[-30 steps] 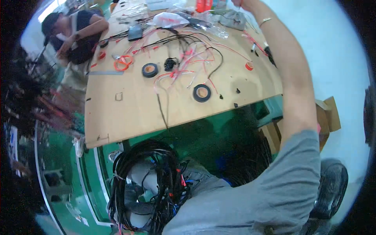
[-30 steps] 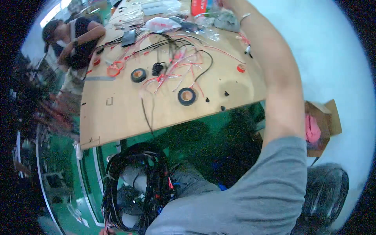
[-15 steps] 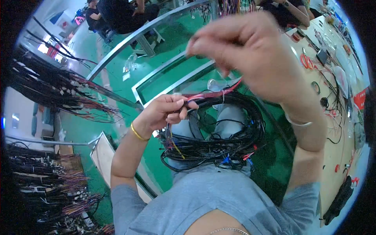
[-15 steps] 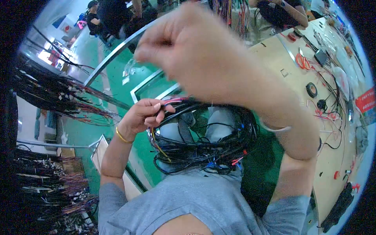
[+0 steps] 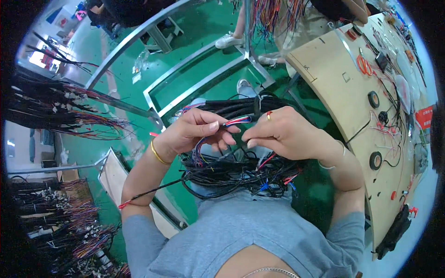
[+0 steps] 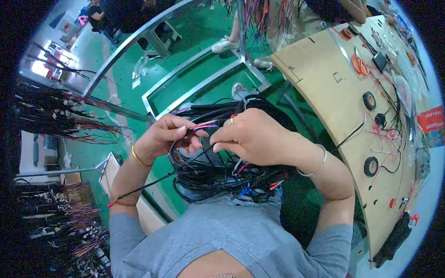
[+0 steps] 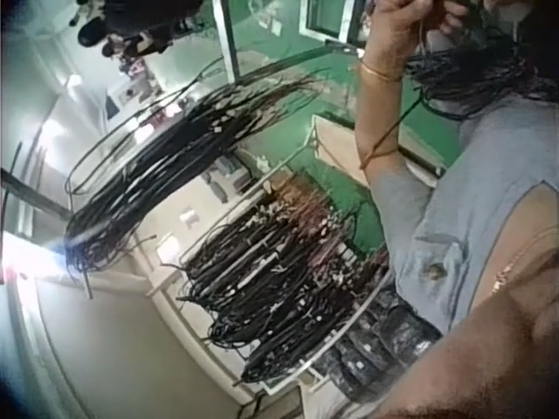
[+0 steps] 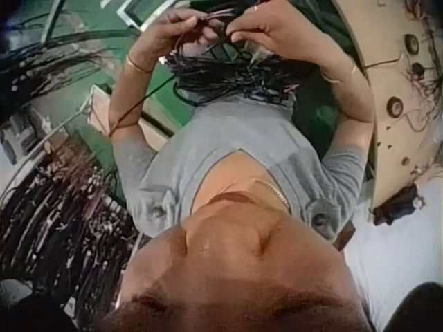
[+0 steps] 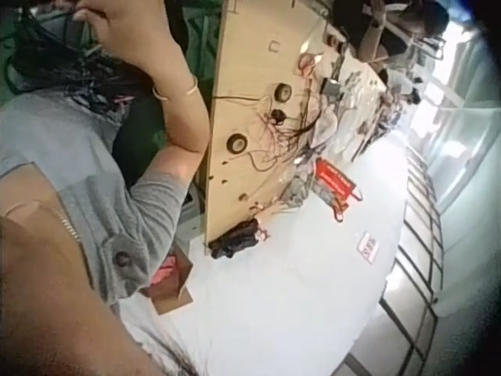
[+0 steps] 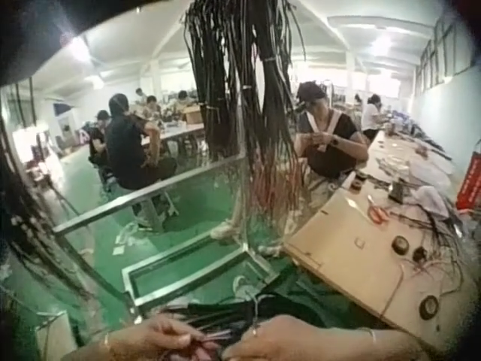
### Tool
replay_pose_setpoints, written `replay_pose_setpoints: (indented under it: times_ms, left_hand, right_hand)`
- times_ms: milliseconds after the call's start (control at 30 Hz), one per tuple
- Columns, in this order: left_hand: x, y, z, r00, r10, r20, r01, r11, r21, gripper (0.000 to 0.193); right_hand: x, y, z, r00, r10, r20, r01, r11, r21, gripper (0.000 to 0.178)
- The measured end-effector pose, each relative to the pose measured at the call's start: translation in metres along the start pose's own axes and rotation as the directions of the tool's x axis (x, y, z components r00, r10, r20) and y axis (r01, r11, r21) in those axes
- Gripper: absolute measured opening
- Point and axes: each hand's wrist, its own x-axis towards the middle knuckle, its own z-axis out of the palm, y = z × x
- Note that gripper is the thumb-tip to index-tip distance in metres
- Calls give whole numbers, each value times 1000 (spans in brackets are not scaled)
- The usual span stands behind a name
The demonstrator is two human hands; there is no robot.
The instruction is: The person organizes and aligns colored wires from a wire harness, wraps black tape around the wire bundle by hand, and measures the wires with a metal ruler.
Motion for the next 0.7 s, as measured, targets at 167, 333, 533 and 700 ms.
replay_pose_setpoints:
  times_ms: [167,333,533,700]
  left_hand:
    - [-6,0,0,998,-6,-60,12,995,97,35]
    - [-32,-10,6,962,58,-266,66,897,436,39]
    - [-33,-25,10,933,-294,-208,358,828,432,33]
    - [-14,-39,10,864,-425,-270,503,751,427,34]
  right_hand:
    - [-18,-7,-4,987,-144,-77,139,988,-69,10]
    - [-110,-40,-77,776,222,-591,-325,943,-73,10]
    - [-315,-18,-209,254,541,-801,-869,492,57,25]
    - [-374,-19,-172,338,156,-928,-919,-158,-362,49]
